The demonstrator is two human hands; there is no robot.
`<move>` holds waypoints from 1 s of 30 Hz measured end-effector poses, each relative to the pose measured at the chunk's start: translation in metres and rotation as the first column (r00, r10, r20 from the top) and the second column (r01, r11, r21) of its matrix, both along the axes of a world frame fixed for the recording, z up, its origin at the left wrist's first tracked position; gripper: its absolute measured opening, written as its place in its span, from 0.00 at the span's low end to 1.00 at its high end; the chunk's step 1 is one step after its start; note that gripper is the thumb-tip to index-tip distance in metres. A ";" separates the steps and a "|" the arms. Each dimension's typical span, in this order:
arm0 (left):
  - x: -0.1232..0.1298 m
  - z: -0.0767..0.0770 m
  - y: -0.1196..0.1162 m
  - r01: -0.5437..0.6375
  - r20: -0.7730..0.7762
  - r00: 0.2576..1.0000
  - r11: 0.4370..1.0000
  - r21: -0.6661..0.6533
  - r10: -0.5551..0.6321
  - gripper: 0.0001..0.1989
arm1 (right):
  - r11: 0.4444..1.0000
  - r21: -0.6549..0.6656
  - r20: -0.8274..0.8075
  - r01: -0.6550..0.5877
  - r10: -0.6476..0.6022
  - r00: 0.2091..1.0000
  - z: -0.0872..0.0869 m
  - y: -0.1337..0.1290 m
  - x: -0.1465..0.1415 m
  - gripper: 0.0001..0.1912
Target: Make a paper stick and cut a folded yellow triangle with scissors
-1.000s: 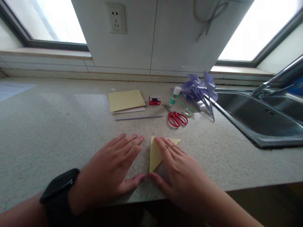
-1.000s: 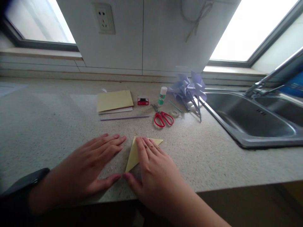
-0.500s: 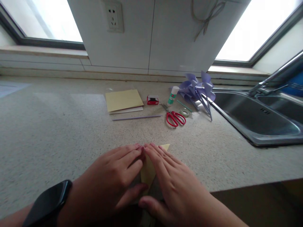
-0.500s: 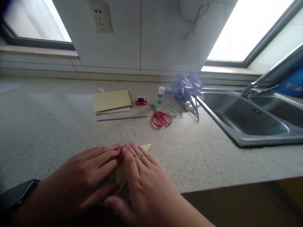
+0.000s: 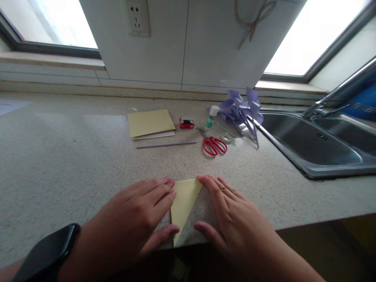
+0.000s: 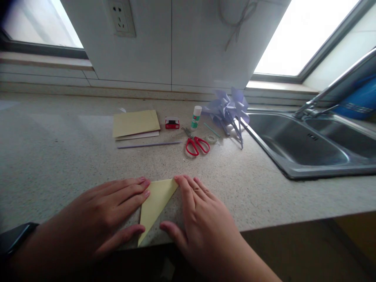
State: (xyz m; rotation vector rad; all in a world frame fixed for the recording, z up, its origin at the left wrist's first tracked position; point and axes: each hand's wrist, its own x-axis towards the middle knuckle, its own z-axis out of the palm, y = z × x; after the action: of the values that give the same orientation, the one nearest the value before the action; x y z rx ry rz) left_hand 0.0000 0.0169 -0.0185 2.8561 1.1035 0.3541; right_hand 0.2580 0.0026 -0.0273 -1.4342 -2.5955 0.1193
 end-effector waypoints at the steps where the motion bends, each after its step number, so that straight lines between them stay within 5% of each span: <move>1: 0.000 0.000 0.000 -0.002 0.000 1.000 1.000 0.001 0.002 0.22 | 1.000 0.005 -0.002 0.008 -0.008 1.000 0.000 0.000 0.001 0.41; 22: 0.001 0.002 -0.006 0.004 -0.011 1.000 0.999 -0.051 -0.004 0.28 | 0.991 0.091 -0.279 0.094 -0.065 0.958 -0.004 -0.008 -0.005 0.27; 30: 0.003 0.008 -0.011 0.103 -0.001 0.995 0.994 -0.042 -0.103 0.21 | 0.999 0.042 -0.126 -0.024 0.029 0.992 0.006 -0.007 -0.027 0.17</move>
State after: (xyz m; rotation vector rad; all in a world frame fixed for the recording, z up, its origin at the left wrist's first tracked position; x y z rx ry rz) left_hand 0.0033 0.0057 -0.0107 2.8631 0.9482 0.3168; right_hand 0.2306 -0.0047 -0.0211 -1.3331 -2.5009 0.1548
